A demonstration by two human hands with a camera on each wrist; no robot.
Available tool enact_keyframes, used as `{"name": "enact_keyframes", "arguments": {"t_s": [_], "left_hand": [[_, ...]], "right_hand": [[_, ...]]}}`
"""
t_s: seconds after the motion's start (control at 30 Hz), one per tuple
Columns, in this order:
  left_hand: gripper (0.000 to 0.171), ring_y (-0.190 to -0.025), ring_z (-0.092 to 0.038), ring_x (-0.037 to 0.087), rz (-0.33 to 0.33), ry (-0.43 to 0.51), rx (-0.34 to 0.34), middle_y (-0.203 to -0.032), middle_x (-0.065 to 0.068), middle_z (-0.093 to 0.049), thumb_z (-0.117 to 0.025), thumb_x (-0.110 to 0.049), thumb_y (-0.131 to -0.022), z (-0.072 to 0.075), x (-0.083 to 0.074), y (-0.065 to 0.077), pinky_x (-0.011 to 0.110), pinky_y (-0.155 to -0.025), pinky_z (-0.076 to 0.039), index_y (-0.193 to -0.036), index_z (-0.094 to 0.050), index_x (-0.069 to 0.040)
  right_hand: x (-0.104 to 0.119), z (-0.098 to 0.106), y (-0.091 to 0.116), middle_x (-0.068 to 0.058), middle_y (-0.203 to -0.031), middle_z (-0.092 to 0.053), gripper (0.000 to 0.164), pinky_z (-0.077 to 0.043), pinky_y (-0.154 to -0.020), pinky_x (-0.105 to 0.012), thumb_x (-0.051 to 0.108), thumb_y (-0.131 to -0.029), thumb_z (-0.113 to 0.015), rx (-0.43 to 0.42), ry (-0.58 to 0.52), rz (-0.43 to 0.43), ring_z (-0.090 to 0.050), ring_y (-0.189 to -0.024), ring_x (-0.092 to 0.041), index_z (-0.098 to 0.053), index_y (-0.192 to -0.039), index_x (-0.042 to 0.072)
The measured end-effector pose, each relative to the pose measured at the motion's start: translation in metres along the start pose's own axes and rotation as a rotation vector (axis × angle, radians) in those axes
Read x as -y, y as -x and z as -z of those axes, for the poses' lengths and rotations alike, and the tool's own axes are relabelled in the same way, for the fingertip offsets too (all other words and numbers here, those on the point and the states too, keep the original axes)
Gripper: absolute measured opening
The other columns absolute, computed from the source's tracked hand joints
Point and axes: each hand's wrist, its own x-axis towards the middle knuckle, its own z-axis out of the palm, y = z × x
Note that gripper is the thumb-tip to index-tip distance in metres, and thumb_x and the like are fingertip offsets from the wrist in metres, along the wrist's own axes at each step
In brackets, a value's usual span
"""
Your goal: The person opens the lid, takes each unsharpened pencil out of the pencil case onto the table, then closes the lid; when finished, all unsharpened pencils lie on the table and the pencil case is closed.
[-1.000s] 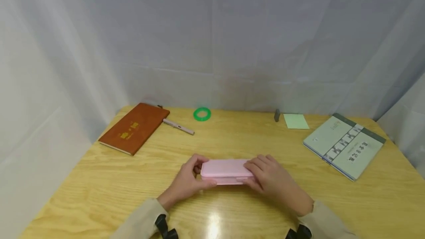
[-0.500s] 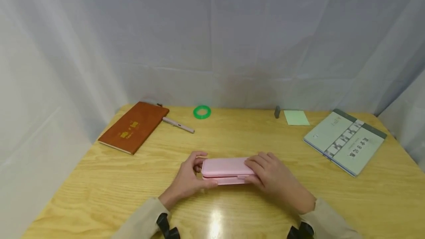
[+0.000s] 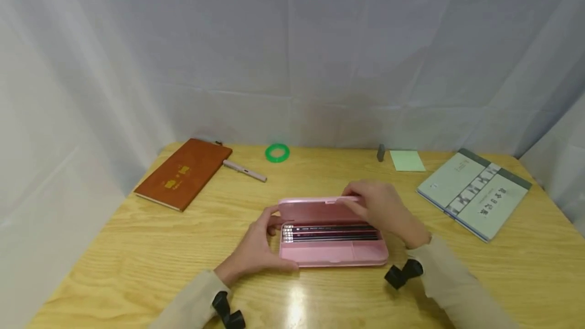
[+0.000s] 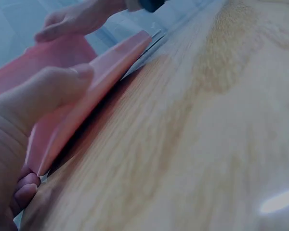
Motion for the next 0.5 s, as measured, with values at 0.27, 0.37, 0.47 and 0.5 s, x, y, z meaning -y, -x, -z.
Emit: {"name": "enact_keyframes", "arguments": {"t_s": [0.27, 0.37, 0.47, 0.5], "left_hand": [[0.148, -0.105, -0.049, 0.01, -0.057, -0.127, -0.002, -0.123, -0.004, -0.057, -0.097, -0.04, -0.039, -0.002, 0.0, 0.001, 0.027, -0.091, -0.043, -0.155, -0.01, -0.012], [0.149, -0.105, -0.047, 0.01, -0.06, -0.123, 0.009, -0.124, -0.004, -0.056, -0.097, -0.039, -0.039, -0.002, 0.0, -0.001, 0.027, -0.092, -0.043, -0.155, -0.008, -0.01], [0.149, -0.104, -0.046, 0.011, -0.039, -0.116, 0.022, -0.125, -0.004, -0.054, -0.097, -0.039, -0.04, -0.001, 0.0, 0.0, 0.028, -0.093, -0.042, -0.155, -0.008, -0.01], [0.149, -0.104, -0.045, 0.012, -0.028, -0.112, 0.025, -0.125, -0.004, -0.053, -0.097, -0.038, -0.04, -0.001, 0.0, 0.0, 0.028, -0.093, -0.043, -0.156, -0.008, -0.01]], "right_hand": [[-0.035, -0.015, -0.031, -0.002, -0.079, -0.07, 0.006, -0.052, -0.066, -0.028, 0.016, -0.088, -0.07, 0.088, -0.269, -0.22, -0.061, -0.069, -0.01, -0.072, -0.086, 0.01], [-0.044, -0.019, -0.033, -0.004, -0.08, -0.07, 0.007, -0.053, -0.068, -0.03, 0.015, -0.088, -0.07, 0.098, -0.306, -0.253, -0.062, -0.071, -0.012, -0.072, -0.088, 0.008], [-0.045, -0.02, -0.031, -0.004, -0.082, -0.07, 0.009, -0.054, -0.072, -0.035, 0.016, -0.086, -0.073, 0.087, -0.296, -0.237, -0.063, -0.074, -0.015, -0.071, -0.088, 0.007], [-0.044, -0.02, -0.03, -0.004, -0.083, -0.07, 0.012, -0.053, -0.074, -0.037, 0.018, -0.084, -0.074, 0.074, -0.271, -0.207, -0.063, -0.076, -0.017, -0.071, -0.089, 0.007]]}}
